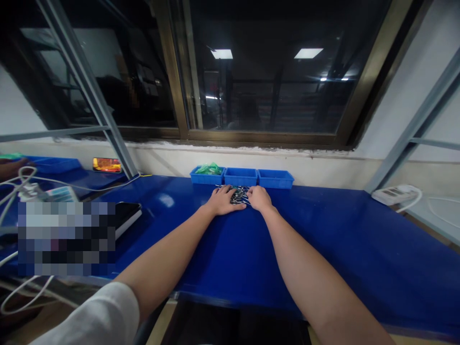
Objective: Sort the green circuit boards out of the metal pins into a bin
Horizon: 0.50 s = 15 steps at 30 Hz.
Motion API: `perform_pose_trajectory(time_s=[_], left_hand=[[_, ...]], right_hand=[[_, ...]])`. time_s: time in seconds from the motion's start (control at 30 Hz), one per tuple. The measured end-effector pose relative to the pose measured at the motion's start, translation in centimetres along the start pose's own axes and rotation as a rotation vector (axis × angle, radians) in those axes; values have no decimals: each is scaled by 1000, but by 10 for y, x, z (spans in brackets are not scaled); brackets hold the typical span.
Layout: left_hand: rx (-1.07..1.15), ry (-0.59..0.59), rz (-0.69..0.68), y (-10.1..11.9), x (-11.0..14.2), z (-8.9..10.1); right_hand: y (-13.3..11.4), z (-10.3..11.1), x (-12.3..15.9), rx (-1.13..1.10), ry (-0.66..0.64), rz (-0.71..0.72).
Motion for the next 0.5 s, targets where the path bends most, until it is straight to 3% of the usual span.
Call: perform_pose_trajectory(time_s=[0.27, 0.5], left_hand=[[10, 17, 0, -2, -2, -2], [64, 117, -2, -2, -3, 6]], right_hand=[[-12, 0, 3, 132, -34, 59], [-14, 23, 5, -189, 220, 51]])
Point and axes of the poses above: each hand's wrist, its own x-axis away from the middle knuckle, its own z-axis out of the back of the hand, y = z × x, the point moved 8 cm from there along -x, towards the middle knuckle, and after that the axes turned 6 degrees about y, right-handed, at the moved point
